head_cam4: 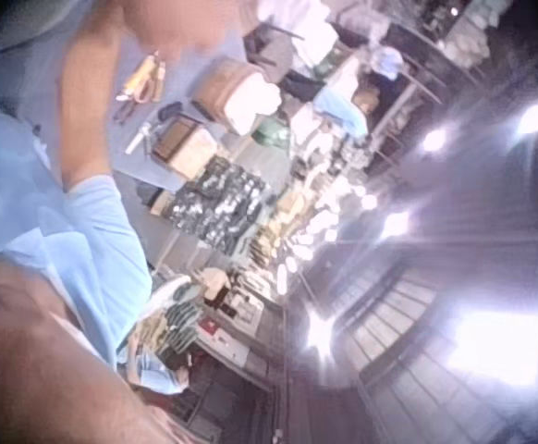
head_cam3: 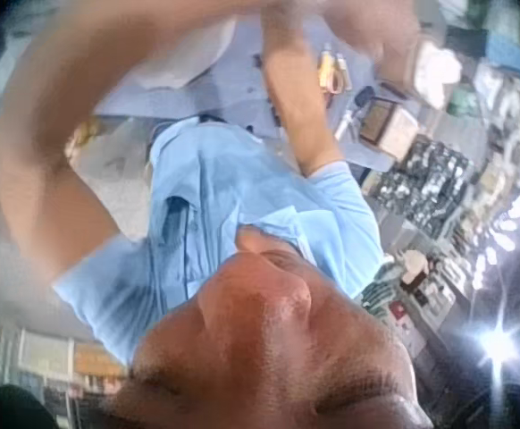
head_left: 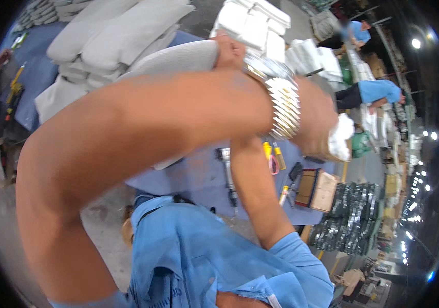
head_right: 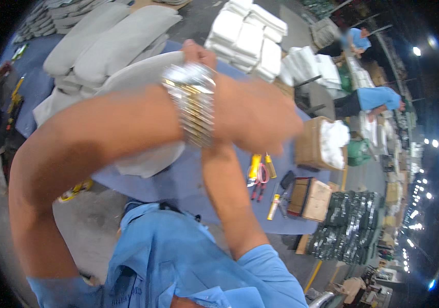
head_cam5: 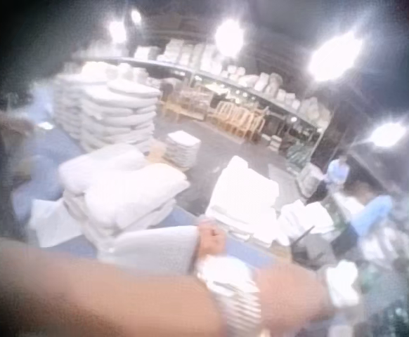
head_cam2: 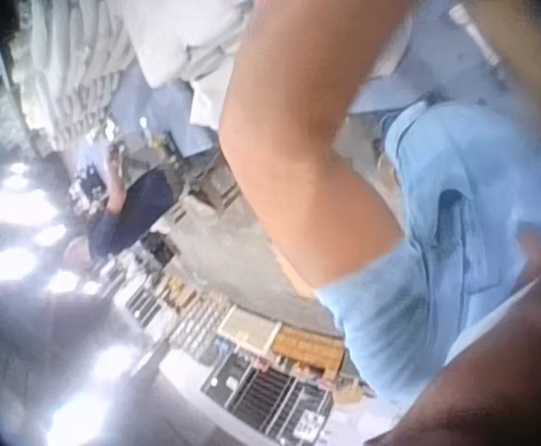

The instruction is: The person covers a foam cushion with a white fabric cover, trims excess fabric with scissors, and secures the cover using a staple gun. The person repeats this process for multiple cushions, stacking finished units on the table.

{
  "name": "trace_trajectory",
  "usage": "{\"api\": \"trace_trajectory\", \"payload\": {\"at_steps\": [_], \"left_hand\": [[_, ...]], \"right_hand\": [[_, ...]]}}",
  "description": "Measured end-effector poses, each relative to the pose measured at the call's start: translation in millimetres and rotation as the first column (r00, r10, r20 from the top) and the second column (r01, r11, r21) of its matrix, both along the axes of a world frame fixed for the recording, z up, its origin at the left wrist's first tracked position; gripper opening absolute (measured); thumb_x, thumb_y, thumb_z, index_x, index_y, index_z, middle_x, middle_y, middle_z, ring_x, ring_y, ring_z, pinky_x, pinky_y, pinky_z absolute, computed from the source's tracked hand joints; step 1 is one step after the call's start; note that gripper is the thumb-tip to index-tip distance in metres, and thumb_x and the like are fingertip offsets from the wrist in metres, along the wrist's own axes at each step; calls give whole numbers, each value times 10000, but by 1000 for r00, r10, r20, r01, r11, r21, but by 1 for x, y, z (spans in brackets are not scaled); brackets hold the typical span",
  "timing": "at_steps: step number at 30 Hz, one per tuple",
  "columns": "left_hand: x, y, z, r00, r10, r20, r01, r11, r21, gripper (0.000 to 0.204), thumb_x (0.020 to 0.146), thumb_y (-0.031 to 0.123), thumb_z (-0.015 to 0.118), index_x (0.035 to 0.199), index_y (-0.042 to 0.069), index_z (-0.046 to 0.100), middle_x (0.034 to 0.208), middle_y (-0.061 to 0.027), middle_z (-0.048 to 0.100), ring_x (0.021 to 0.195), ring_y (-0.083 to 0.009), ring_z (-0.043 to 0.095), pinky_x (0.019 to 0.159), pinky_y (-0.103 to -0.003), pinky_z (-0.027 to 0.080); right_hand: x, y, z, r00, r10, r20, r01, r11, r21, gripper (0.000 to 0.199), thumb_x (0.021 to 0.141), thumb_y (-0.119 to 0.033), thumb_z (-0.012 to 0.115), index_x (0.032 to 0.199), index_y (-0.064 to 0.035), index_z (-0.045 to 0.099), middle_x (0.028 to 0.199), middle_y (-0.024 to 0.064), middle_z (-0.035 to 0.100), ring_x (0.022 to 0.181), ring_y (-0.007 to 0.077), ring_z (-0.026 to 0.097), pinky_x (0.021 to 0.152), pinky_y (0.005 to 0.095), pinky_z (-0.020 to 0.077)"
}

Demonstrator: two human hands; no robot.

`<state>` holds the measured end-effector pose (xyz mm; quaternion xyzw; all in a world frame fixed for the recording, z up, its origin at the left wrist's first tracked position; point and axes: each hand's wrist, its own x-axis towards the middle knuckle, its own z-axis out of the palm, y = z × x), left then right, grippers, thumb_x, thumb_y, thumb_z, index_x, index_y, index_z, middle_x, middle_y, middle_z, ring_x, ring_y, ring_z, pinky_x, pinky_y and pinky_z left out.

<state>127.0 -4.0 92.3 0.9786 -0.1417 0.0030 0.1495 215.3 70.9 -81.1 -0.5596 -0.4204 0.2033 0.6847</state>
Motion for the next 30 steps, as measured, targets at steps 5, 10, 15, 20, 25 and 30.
{"api": "trace_trajectory", "payload": {"at_steps": [5,10,15,20,25,30], "left_hand": [[-50,108,-32,962,269,54,-248,936,-248,402,963,370,674,1175,37,750,1218,-207,718,1171,-357,666,996,-421,510],[-66,100,-90,950,290,116,-145,738,-659,362,1008,355,631,1132,48,777,1386,-155,656,1453,-334,451,1164,-444,364],[-6,67,-101,858,188,478,42,902,-430,338,1020,320,556,952,80,784,1148,-163,728,1316,-344,574,1179,-496,339],[20,58,-88,750,631,198,-537,755,-376,503,963,433,521,760,28,738,840,-207,720,851,-394,714,854,-525,538],[20,86,-81,587,785,197,-772,616,-156,796,986,684,390,770,17,766,847,-249,742,838,-452,712,763,-515,555],[-44,115,-76,477,878,30,-870,477,-123,951,961,817,301,795,7,772,825,-250,732,895,-443,701,849,-487,526]], "right_hand": [[39,-18,-9,1000,-27,5,26,993,119,407,1055,-296,533,775,-30,661,734,7,619,717,123,523,676,310,422],[68,-23,-21,933,140,331,-174,982,75,399,1060,-286,519,846,-20,725,839,48,710,810,153,628,791,292,493],[59,-59,-37,901,110,-419,-82,993,84,423,1085,-363,497,1133,2,705,1055,78,714,990,181,654,925,311,498],[26,-125,-107,857,-39,-514,-3,997,-81,456,1089,-392,495,1217,7,677,1122,87,703,1043,186,647,958,321,495],[-6,-257,-198,788,-319,-527,115,916,-384,504,1092,-421,494,1300,11,649,1188,95,692,1096,190,641,992,331,493],[-14,-291,-196,848,-391,-357,202,862,-465,468,1077,-377,544,1329,5,639,1320,127,650,1232,232,607,1066,362,462]]}}
